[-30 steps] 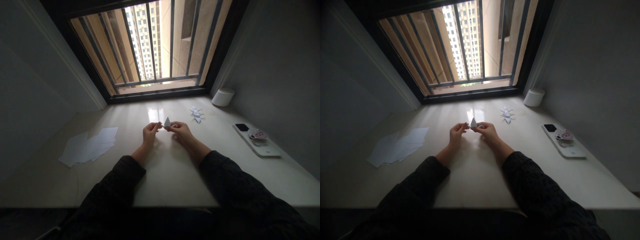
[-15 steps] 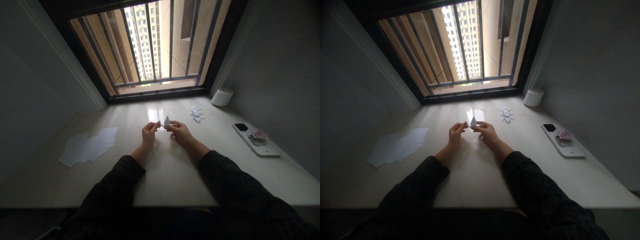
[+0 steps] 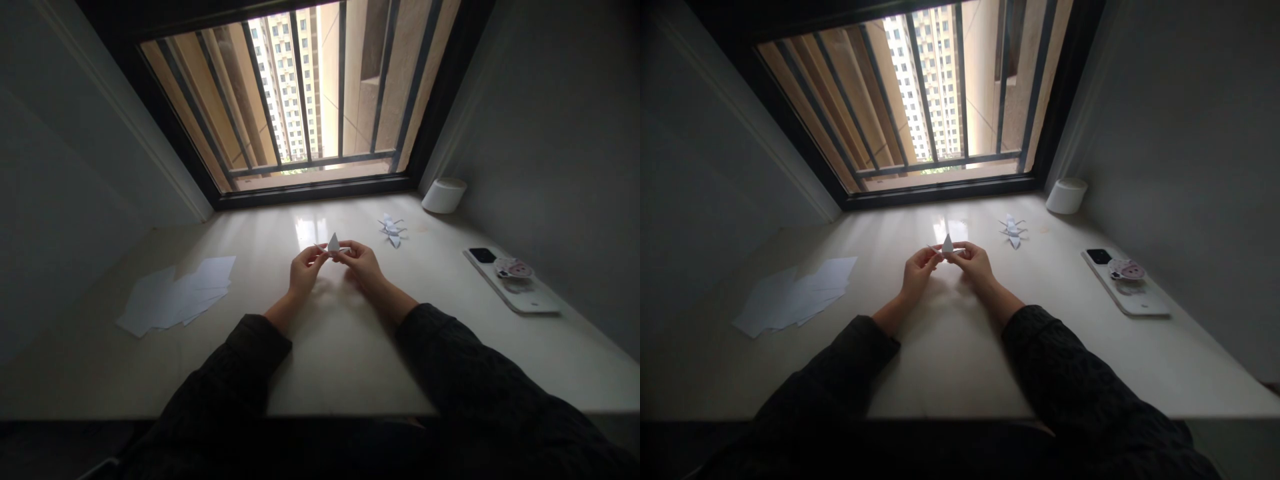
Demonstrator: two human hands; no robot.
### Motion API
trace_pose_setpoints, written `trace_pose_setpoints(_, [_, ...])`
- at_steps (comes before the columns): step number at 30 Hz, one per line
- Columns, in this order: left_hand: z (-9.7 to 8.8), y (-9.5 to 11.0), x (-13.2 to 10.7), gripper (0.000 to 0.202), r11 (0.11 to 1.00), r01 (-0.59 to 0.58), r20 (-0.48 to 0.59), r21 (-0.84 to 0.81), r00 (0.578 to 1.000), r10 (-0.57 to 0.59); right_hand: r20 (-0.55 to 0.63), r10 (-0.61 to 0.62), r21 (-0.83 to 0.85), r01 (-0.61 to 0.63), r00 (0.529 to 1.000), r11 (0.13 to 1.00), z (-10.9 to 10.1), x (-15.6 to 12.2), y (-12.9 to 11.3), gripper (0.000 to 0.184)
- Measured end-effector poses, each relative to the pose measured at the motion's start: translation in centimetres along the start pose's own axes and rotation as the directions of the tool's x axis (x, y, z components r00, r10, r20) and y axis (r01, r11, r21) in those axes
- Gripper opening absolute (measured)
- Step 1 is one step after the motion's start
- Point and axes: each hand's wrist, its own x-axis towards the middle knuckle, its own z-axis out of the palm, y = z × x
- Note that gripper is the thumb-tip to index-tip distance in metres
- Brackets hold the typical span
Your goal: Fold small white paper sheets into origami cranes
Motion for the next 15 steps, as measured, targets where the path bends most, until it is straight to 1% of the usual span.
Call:
trace_pose_setpoints(2, [0.08,-0.22,0.00,0.025,0.999,-0.004,0.021,0.035,1.000,0.003,-0.004,-0.004,-0.008,0.004,1.000,1.000,0.02,-0.03,0.05,0.042])
trace_pose_setpoints(5, [0.02,-0.63,0.13,0.024,0.998,-0.014,-0.008,0.056,1.000,0.015,0.013,-0.003,-0.023,0.003,1.000,1.000,0.01,0.01,0.16,0.039])
trace_pose_setpoints(7, [-0.09,-0.81,0.25,0.024,0.999,-0.001,-0.030,0.047,1.000,0.002,0.036,0.007,-0.039,-0.006,0.999,0.999,-0.05,0.09,0.19,0.038])
trace_pose_setpoints(9, [-0.20,-0.88,0.33,0.024,0.999,0.020,-0.044,0.036,0.999,-0.018,0.029,0.007,-0.059,-0.006,1.000,0.998,-0.17,0.21,0.18,0.040])
trace_pose_setpoints(11, [-0.27,-0.87,0.35,0.024,0.998,0.025,-0.055,0.057,0.998,-0.022,-0.004,-0.033,-0.097,0.032,0.999,0.995,-0.35,0.35,0.13,0.042])
trace_pose_setpoints(15, [-0.32,-0.83,0.23,0.025,0.983,-0.001,-0.051,0.183,0.999,0.010,-0.040,-0.140,-0.182,0.130,0.989,0.975,-0.68,0.53,0.09,0.037])
